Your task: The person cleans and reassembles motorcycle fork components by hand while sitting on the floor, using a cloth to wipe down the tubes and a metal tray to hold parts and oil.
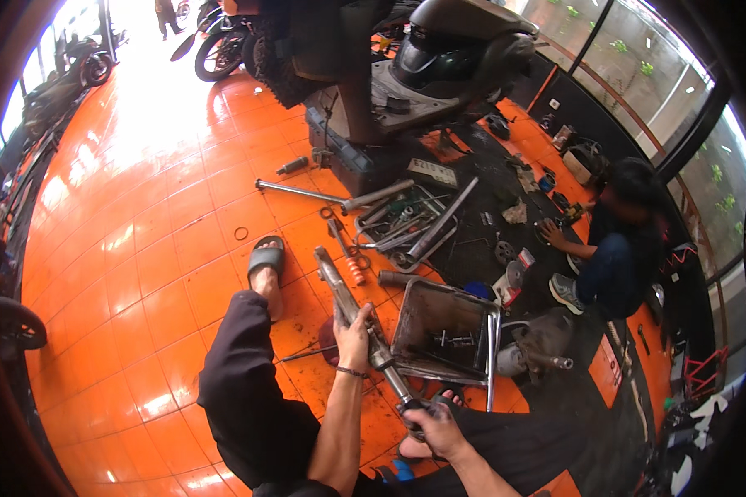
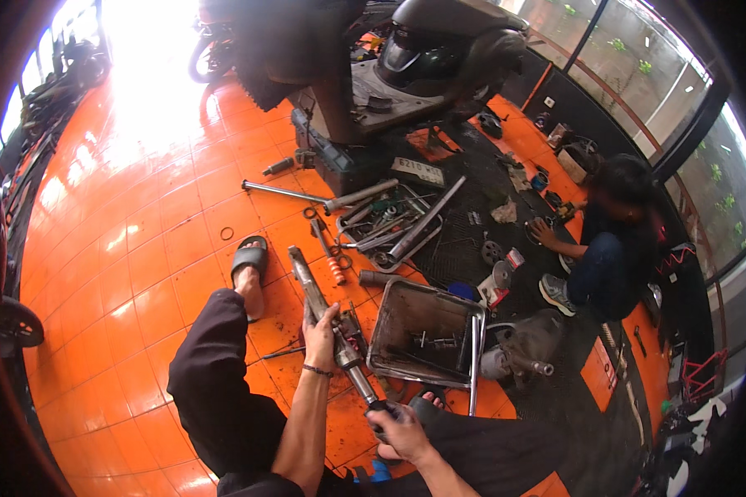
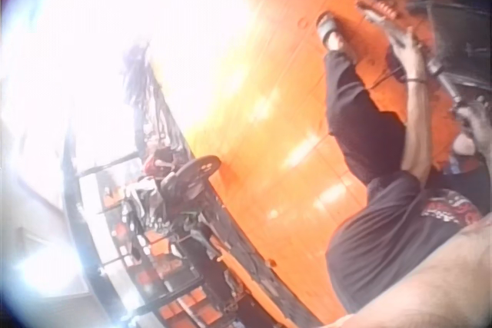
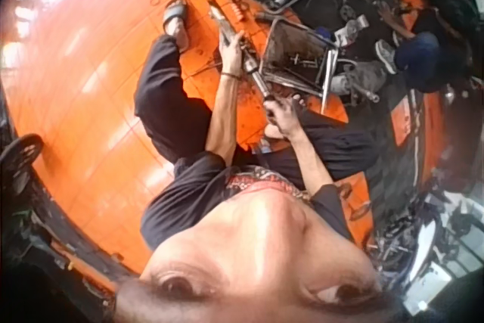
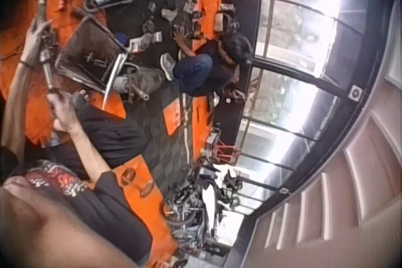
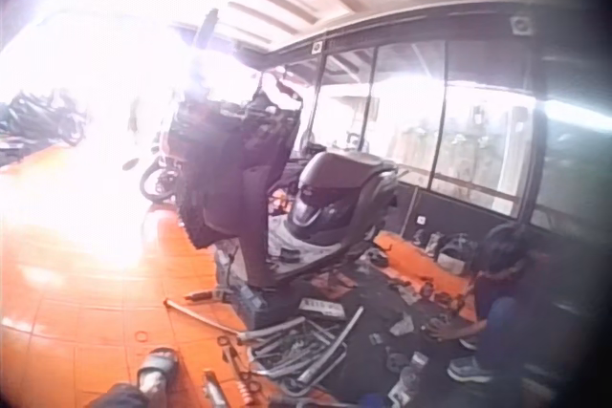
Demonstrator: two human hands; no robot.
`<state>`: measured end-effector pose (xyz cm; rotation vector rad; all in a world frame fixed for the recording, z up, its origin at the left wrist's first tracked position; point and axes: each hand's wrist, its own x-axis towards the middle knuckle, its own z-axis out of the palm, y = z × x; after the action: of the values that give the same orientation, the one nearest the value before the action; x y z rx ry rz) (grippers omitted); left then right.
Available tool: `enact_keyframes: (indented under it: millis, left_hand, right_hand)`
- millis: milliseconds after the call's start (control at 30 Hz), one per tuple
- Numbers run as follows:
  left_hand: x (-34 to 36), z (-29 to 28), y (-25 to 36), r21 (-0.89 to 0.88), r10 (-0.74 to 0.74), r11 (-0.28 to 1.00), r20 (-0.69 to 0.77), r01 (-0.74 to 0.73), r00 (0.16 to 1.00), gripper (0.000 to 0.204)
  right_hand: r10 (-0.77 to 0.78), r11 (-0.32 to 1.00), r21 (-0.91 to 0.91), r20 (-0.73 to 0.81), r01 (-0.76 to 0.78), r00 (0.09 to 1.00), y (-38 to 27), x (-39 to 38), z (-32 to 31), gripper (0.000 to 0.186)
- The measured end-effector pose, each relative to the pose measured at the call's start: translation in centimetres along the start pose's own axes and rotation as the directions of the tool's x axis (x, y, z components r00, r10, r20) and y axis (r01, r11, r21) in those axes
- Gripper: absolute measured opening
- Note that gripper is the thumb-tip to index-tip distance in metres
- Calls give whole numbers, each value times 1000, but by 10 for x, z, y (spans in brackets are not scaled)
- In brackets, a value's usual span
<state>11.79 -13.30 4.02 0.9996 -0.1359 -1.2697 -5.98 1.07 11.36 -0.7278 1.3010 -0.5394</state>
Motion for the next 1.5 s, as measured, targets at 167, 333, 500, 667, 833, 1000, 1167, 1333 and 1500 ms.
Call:
enact_keyframes:
  millis: [167, 333, 500, 667, 833, 1000, 1167, 1333, 1500]
  left_hand:
    - [14, -16, -26, 129, 141, 983, -46, -134, 989, 80]
    - [10, -17, -25, 180, 139, 975, -44, -129, 989, 64]
    - [-5, 0, -6, 148, 22, 989, -42, -15, 999, 23]
    - [9, -7, -8, 61, -214, 975, 9, 213, 977, 12]
    - [7, -4, -8, 75, -311, 949, 67, 306, 948, 28]
    - [5, -7, -14, 94, -387, 920, 83, 379, 918, 28]
    - [34, -32, -18, 53, -386, 922, 82, 383, 919, 33]
    - [30, -30, -6, 12, -343, 939, 38, 343, 938, 31]
    - [23, -32, -7, 70, -172, 981, -137, 182, 976, 35]
  right_hand:
    - [-785, 62, -965, 110, 253, 610, -5, -10, 13, 25]
    - [-670, 60, -969, 137, 238, 729, -3, 4, 17, 32]
    - [-588, 428, -854, -15, 295, 809, 13, 21, 12, 24]
    - [-606, 674, -614, -142, 411, 783, 50, 41, 12, 28]
    - [-521, 818, -394, -197, 420, 830, 58, 28, 12, 31]
    - [-580, 755, -474, -162, 452, 799, 46, 14, 14, 36]
    - [-696, 482, -716, 38, 505, 717, 68, -3, -12, 36]
    - [-626, 635, -611, -47, 473, 779, 60, -21, -20, 35]
    - [-574, 562, -744, -37, 360, 818, 43, -24, -12, 32]
